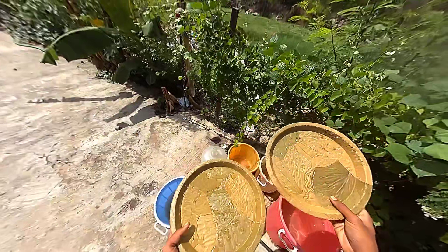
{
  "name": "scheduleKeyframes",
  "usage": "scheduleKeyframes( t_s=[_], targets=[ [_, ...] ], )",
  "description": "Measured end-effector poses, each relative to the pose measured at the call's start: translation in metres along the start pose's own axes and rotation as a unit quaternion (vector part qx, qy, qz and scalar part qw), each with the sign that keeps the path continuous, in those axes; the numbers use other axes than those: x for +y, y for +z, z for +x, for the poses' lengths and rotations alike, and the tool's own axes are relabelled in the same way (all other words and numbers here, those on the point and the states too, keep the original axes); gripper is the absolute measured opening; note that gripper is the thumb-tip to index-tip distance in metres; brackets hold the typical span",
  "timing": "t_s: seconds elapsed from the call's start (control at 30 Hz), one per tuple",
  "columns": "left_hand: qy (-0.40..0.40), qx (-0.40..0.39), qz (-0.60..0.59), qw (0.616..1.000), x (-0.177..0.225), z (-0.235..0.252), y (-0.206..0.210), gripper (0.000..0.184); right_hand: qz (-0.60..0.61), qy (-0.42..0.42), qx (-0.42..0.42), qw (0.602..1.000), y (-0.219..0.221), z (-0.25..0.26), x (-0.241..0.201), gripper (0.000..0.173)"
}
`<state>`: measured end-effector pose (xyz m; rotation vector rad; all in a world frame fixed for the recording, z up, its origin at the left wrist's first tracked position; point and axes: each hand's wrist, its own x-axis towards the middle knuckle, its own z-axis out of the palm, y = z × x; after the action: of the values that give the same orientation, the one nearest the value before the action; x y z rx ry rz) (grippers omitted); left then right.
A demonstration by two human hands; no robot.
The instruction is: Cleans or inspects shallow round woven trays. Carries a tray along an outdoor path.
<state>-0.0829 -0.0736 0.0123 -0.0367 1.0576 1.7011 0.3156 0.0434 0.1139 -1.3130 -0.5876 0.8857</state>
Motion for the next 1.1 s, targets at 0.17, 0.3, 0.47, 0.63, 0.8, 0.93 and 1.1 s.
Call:
scheduleKeyframes(
  t_s=[0.17,0.3,0.47,0.63,0.8,0.93,1.1],
  targets=[
    [0.0,-0.021,-0.009,1.0,0.01,-0.007,0.0,0.027,-0.103,0.007,-0.006,0.995,-0.024,0.011,0.046,0.063],
    [-0.004,0.006,0.002,1.0,0.013,-0.018,0.024,0.021,-0.069,0.102,-0.08,0.989,-0.005,-0.026,0.077,0.062],
    [-0.001,0.033,0.028,0.999,0.009,-0.019,0.036,0.031,-0.022,0.162,-0.145,0.976,0.018,-0.059,0.096,0.058],
    [0.011,0.058,0.087,0.994,0.009,-0.017,0.038,0.034,-0.015,0.15,-0.216,0.965,0.028,-0.075,0.105,0.056],
    [-0.009,0.051,0.087,0.995,0.01,-0.023,0.04,0.051,0.001,0.162,-0.271,0.949,0.03,-0.087,0.115,0.054],
    [-0.017,0.017,0.104,0.994,0.013,-0.024,0.029,0.07,0.012,0.177,-0.299,0.937,0.026,-0.091,0.118,0.056],
    [-0.058,-0.005,0.06,0.996,0.014,-0.026,0.02,0.056,-0.004,0.185,-0.306,0.934,0.028,-0.089,0.123,0.056]
  ],
)
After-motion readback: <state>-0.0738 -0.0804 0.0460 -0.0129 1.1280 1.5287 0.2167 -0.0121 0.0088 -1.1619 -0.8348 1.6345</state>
